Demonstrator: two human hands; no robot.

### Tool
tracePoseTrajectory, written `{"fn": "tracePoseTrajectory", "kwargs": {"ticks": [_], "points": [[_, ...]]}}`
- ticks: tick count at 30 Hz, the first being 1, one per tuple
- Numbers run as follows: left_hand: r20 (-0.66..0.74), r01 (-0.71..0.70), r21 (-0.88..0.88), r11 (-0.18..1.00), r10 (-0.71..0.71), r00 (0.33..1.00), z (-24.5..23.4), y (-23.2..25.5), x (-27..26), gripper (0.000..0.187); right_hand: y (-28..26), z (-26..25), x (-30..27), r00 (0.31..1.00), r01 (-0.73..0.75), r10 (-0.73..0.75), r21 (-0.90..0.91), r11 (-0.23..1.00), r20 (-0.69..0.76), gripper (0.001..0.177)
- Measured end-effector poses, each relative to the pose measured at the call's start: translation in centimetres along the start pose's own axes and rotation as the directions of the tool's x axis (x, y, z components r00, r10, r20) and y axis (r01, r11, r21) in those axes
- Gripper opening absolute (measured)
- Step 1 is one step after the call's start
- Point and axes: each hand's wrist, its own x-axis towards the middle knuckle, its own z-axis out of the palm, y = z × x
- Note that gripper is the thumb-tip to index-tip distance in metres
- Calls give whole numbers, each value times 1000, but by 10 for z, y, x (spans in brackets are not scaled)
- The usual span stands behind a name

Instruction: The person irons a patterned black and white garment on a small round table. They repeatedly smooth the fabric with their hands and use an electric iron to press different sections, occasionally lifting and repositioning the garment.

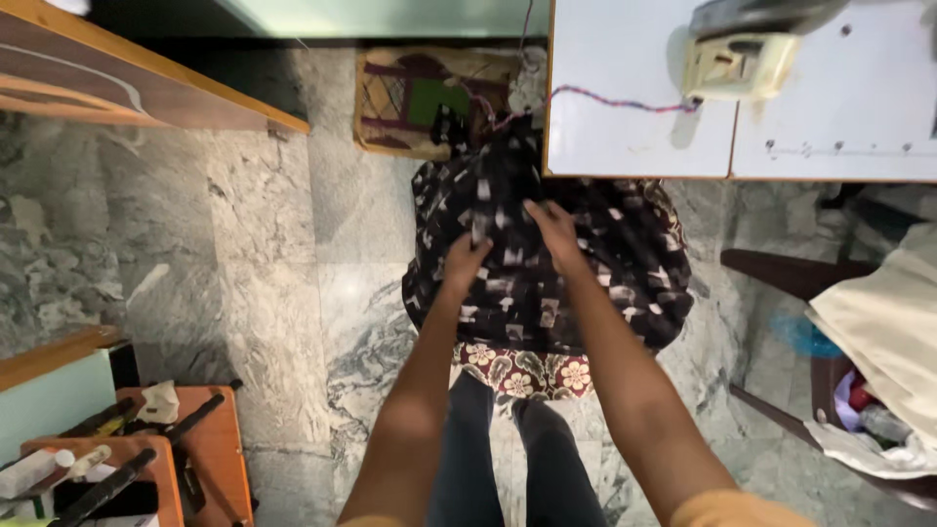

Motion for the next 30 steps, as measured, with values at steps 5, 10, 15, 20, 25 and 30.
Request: {"fn": "tracePoseTrajectory", "kwargs": {"ticks": [5, 10, 15, 20, 25, 30], "points": [[185, 13, -361, 933, 58, 981, -12, 16, -100, 29, -11, -32, -103, 997, 38, -28, 139, 990, -77, 29], [294, 58, -120, 991, -21, 956, -26, 15, -199, 30, -3, -53, -249, 954, -273, 295, 237, 932, -61, 16], [123, -467, 151, 871, 452, 883, -40, 42, -268, 28, -7, -50, -322, 895, -436, 445, 292, 851, 37, 15], [79, -749, 360, 557, 781, 619, -53, 101, -304, 27, -58, -26, -351, 989, -80, 86, 52, 995, -120, 52], [281, -654, 363, 663, 591, 756, -84, 186, -341, 31, -172, -27, -376, 752, 659, -560, -408, 632, 348, 67], [280, -746, 392, 539, 702, 655, -113, 249, -396, 31, -243, -9, -359, 446, 851, -453, -523, -54, 772, 36]]}}
